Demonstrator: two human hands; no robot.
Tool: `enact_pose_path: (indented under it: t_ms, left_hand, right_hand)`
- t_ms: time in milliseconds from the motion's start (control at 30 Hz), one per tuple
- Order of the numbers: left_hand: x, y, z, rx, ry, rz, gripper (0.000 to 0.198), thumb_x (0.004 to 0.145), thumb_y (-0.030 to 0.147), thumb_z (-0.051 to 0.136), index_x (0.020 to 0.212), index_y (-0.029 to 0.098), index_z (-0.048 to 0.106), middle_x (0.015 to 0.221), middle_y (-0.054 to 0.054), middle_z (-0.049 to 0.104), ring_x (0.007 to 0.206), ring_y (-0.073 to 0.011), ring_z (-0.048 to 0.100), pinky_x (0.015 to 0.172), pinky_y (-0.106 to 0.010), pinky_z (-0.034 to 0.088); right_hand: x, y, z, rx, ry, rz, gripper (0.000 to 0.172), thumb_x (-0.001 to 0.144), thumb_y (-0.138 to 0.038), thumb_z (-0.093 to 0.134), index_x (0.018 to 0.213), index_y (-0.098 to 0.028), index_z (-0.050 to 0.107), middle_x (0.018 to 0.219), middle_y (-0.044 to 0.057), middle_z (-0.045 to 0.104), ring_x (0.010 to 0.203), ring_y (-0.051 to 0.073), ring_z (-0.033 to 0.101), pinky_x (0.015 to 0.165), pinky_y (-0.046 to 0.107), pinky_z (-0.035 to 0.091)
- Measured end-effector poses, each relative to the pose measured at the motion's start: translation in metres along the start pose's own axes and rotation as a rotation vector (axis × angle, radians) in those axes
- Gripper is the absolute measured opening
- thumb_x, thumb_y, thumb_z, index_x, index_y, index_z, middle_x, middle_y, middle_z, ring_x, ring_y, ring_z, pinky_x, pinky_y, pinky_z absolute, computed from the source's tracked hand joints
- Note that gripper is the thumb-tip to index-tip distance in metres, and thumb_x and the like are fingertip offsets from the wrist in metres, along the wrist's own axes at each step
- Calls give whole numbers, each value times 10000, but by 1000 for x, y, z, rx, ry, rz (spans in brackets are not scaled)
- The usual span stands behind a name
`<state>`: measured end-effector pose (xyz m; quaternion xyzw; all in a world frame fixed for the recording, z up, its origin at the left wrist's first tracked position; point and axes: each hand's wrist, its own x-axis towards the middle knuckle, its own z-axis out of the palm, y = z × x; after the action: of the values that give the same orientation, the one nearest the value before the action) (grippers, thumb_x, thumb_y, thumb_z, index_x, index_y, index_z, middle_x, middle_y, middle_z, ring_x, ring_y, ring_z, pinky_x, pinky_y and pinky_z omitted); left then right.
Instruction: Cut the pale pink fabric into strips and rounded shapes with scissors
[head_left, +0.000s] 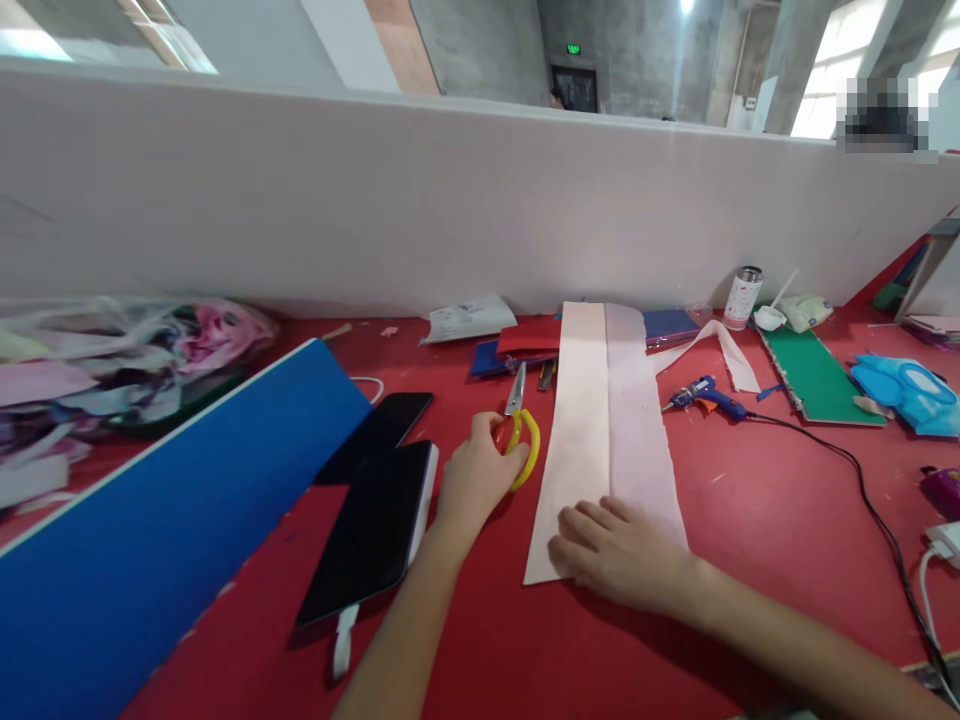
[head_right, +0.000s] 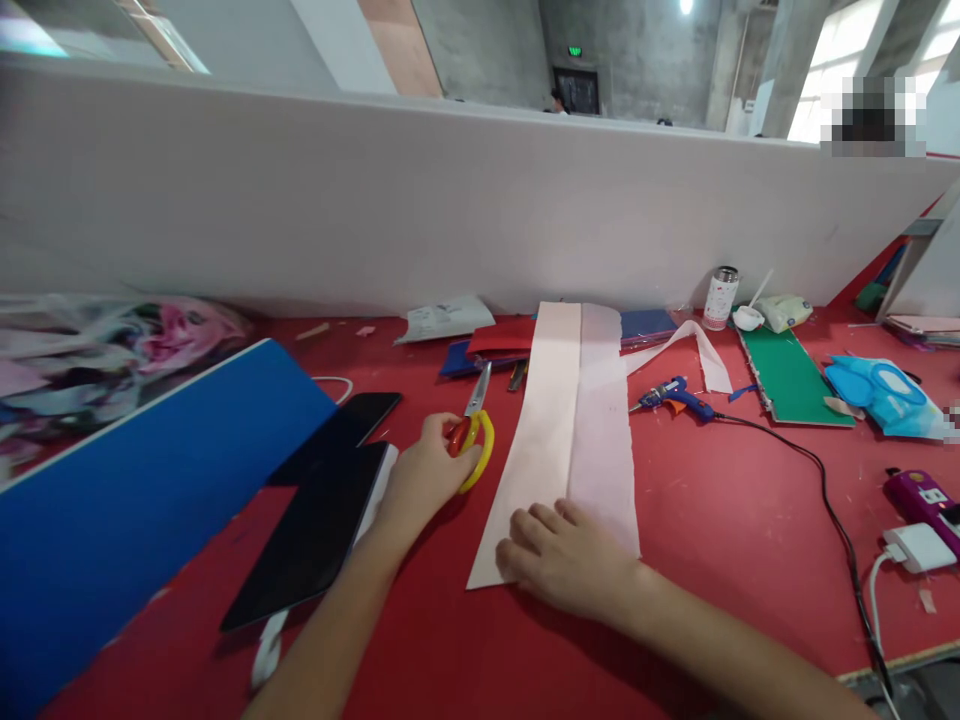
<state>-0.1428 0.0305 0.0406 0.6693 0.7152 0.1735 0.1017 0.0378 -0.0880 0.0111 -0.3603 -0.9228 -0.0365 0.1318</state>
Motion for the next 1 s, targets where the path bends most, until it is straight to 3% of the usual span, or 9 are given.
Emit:
enact_pose_path:
  t_ms: [167, 333, 467, 567, 733, 867, 1000]
  left_hand:
    - [-1, 2, -5, -172, 89, -13, 360, 752, 323, 559, 1087, 220, 474, 926, -85, 676, 842, -279, 655, 645, -305, 434]
    - [-3, 0, 1, -332, 34, 39, 333, 730, 369, 570, 1019, 227, 486, 737, -7, 620, 671, -214, 629, 555, -264, 403]
    - [-3, 2, 9, -399, -12, 71, 342, 754, 414, 544, 1028, 221, 478, 751, -4, 612, 661, -196, 627, 545, -253, 413]
    - [-5, 6, 10, -306, -62, 55, 323, 768, 378, 541, 1041, 216, 479, 790, -26, 639, 708, -212, 646, 577, -261, 425]
    - [-10, 8, 8, 58, -153, 80, 349, 827, 421, 505, 1096, 200, 483, 990, -134, 682, 917, -323, 653, 682, -337, 445]
    - [-8, 2, 8, 169, -186, 68, 373, 845, 407, 478, 1139, 178, 486, 1045, -179, 669, 933, -346, 650, 696, -360, 450]
    - [0, -7, 12, 17, -156, 32, 355, 794, 412, 545, 1072, 195, 507, 985, -145, 682, 887, -316, 657, 647, -327, 449]
  right_hand:
    - [18, 4, 7, 2, 10, -9, 206, 975, -219, 356, 1098, -183, 517, 1137, 91, 575, 964, 208, 510, 789, 345, 428]
    - [24, 15, 12, 108, 5, 55, 205, 949, -208, 421, 1134, -196, 506, 1213, 100, 551, 1097, 216, 474, 891, 366, 406]
    - [25, 13, 13, 150, -10, 72, 247, 918, -217, 475, 1161, -189, 502, 1229, 110, 554, 1138, 227, 477, 929, 380, 404]
    - [24, 18, 12, 188, 28, 125, 298, 909, -251, 490, 1197, -176, 486, 1275, 121, 542, 1169, 232, 485, 958, 386, 401]
    - [16, 49, 4, 242, 88, 371, 202, 907, -161, 452, 1082, -163, 551, 1188, 127, 599, 1099, 218, 544, 922, 362, 425]
    - [6, 56, 2, 268, 98, 324, 198, 879, -131, 469, 1051, -160, 562, 1135, 117, 612, 1058, 212, 546, 888, 346, 432]
    - [-3, 49, 2, 245, 62, 255, 204, 880, -151, 478, 1063, -177, 565, 1095, 98, 613, 1031, 207, 537, 886, 346, 415]
